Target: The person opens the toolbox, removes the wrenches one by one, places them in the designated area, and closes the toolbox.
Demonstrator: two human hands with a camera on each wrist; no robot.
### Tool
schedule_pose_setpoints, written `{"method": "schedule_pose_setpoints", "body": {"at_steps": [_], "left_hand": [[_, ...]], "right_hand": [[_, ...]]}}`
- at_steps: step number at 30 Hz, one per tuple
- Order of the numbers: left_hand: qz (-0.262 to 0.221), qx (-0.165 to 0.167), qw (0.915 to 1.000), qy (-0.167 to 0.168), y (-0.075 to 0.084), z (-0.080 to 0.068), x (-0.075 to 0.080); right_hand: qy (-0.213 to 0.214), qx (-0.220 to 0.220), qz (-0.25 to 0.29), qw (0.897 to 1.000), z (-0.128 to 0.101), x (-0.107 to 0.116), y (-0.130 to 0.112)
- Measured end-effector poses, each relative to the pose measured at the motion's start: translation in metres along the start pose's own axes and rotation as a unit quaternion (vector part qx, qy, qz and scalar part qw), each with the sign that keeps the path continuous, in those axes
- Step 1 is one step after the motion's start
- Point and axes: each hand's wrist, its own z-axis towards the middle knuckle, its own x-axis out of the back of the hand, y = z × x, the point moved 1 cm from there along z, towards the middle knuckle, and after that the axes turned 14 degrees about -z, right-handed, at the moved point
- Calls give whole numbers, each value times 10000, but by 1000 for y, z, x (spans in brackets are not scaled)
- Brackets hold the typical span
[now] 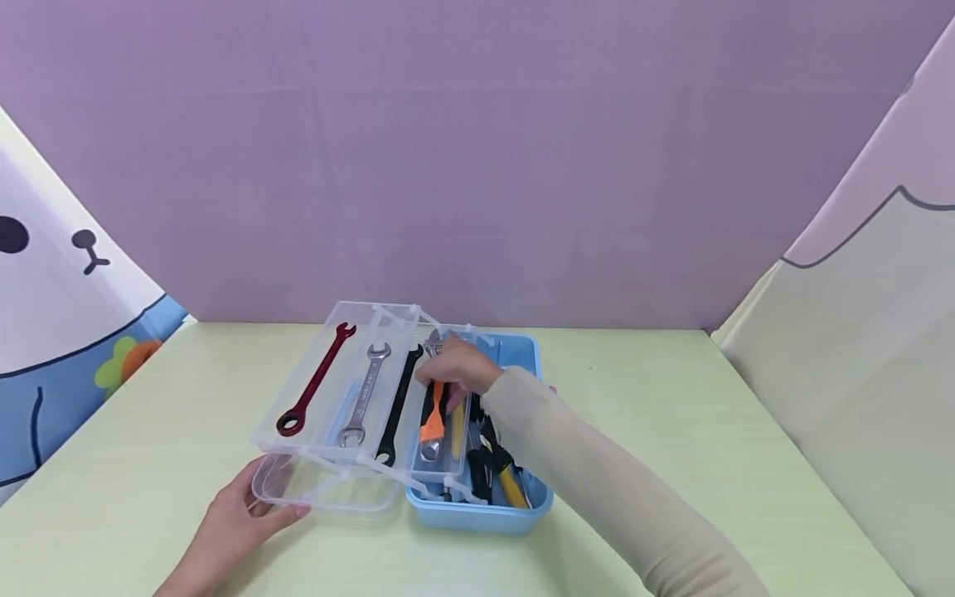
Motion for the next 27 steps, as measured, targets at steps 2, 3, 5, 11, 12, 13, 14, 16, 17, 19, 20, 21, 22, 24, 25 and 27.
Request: {"method": "schedule_pose_setpoints", "body": {"at_steps": [2,3,5,11,12,13,14,16,17,19,20,21,22,24,25,27], "left_hand": [[7,28,10000,-6,1,0,0],[28,25,10000,-13,1,0,1],[31,67,10000,-19,1,0,1],[7,55,10000,-14,2,1,0],[13,53,10000,-11,1,1,0],[23,52,10000,-13,1,1,0],[22,50,10000,-13,0,1,0],[-4,74,10000,-13,-1,1,-1],[-12,75,10000,-19,-1,1,-1],[-7,76,10000,-28,-1,2,-1],[-17,78,10000,-26,-1,2,-1],[-23,81,10000,-35,-1,2,-1],[-22,90,10000,-36,-1,2,-1],[20,92,9999,-40,-1,3,0],[31,93,9999,-47,-1,3,0],[-4,100,9999,-55,-1,3,0]], "right_hand": [[7,-19,62,10000,0,1,0],[3,-29,96,9999,1,1,1],[-7,-59,156,9999,2,2,1],[-43,-77,136,9999,2,2,0],[-55,-70,119,9999,2,2,-1],[-76,-50,127,9999,1,1,-1],[-102,-27,142,9998,1,1,-1],[-136,30,160,9998,0,1,-1],[-131,54,167,9998,0,1,0],[-121,101,150,9998,0,1,0],[-119,105,137,9998,0,1,0],[-113,110,111,9998,0,2,1],[-105,112,78,9999,1,2,1],[-141,113,53,9998,1,2,0],[-158,117,54,9998,2,3,0],[-163,99,79,9998,1,3,-1]]}}
